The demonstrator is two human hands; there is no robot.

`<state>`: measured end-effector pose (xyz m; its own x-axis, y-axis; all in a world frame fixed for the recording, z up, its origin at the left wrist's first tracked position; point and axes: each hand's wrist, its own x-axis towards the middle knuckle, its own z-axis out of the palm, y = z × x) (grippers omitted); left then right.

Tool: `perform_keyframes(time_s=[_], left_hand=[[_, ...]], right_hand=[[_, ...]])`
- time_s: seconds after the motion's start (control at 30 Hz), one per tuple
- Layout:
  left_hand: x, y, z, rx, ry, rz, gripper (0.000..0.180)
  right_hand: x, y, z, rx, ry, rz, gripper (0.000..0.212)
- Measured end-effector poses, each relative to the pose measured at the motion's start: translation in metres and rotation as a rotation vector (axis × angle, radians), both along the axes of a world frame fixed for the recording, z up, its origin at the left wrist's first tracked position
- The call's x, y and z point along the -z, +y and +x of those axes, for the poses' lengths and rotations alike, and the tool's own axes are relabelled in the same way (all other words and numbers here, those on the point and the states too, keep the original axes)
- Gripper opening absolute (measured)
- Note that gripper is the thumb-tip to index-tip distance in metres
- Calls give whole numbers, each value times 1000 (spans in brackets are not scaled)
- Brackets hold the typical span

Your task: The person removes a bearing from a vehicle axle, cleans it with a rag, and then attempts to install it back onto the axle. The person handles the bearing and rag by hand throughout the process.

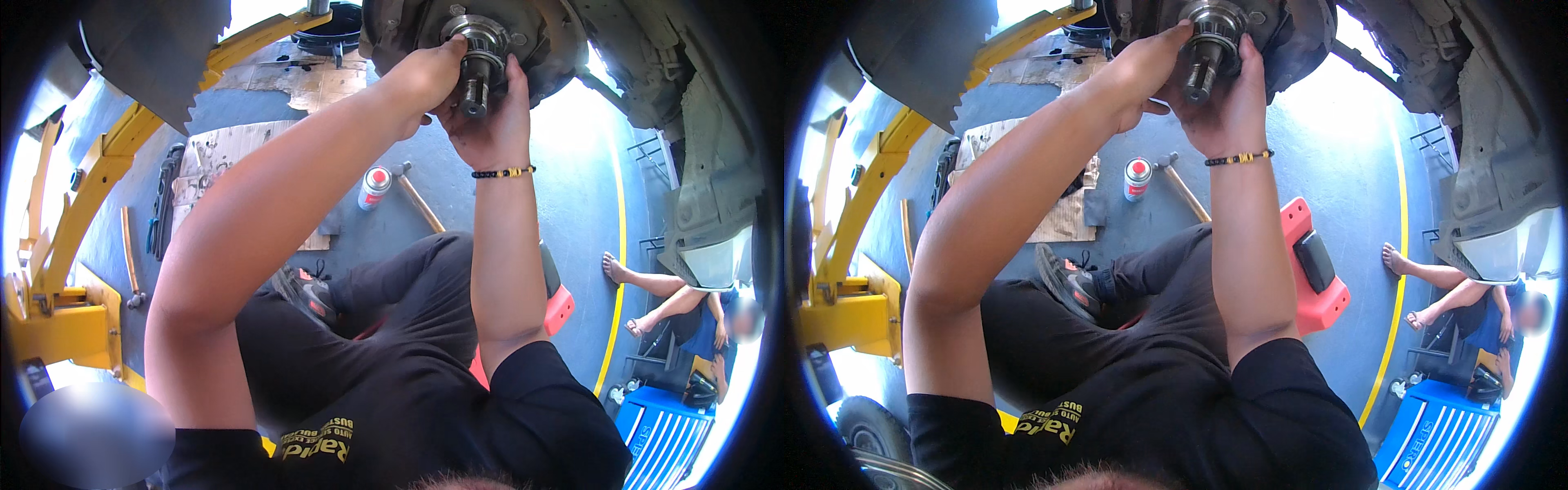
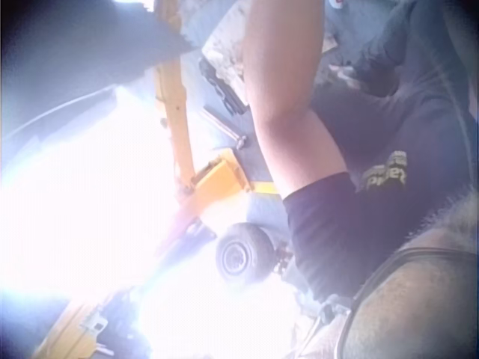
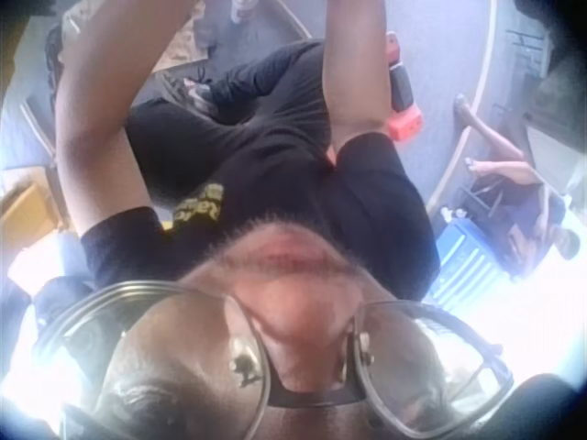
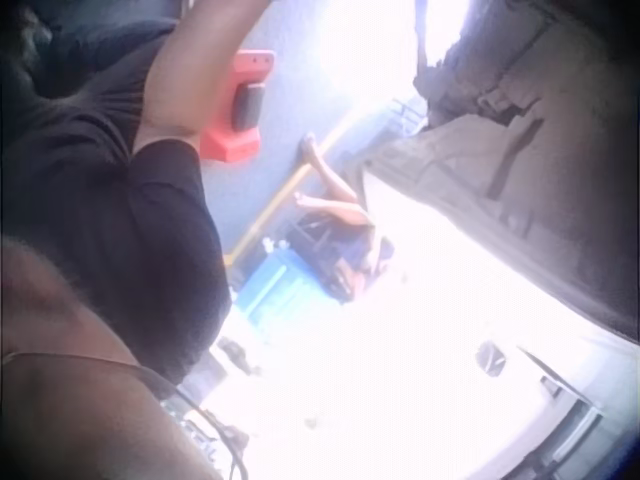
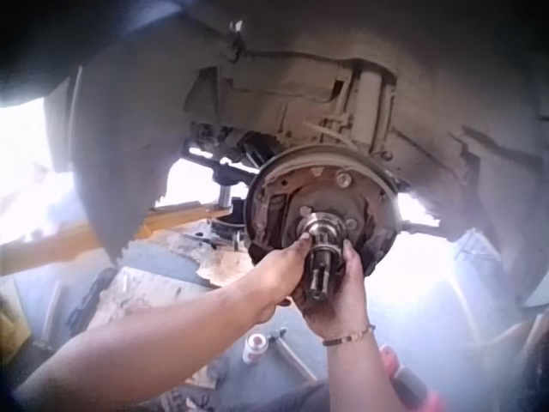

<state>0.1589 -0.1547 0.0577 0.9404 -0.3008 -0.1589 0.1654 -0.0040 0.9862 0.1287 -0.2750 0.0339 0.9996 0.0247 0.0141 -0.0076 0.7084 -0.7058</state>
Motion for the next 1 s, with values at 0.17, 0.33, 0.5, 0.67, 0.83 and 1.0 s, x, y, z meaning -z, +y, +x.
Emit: perform_keyframes(time_s=[0.17, 0.33, 0.5, 0.67, 0.83, 1.0], left_hand=[[-3, 4, 2, 93, 144, -222, 53], [6, -1, -3, 95, 120, -322, 54], [6, -9, 12, 96, 93, -352, 56], [26, -8, 30, 164, 39, -396, 59], [25, -11, 33, 150, -17, -276, 63], [25, -10, 34, 144, -105, -283, 67]], right_hand=[[4, -4, 21, 19, 43, 31, 63], [-7, 10, 7, 93, 97, 44, 56], [-14, 2, 20, 148, 142, -1, 57], [-1, -11, 29, 31, 128, 22, 58], [-2, -18, 36, 37, 138, -93, 64], [-6, 2, 28, 143, 117, -90, 66]])
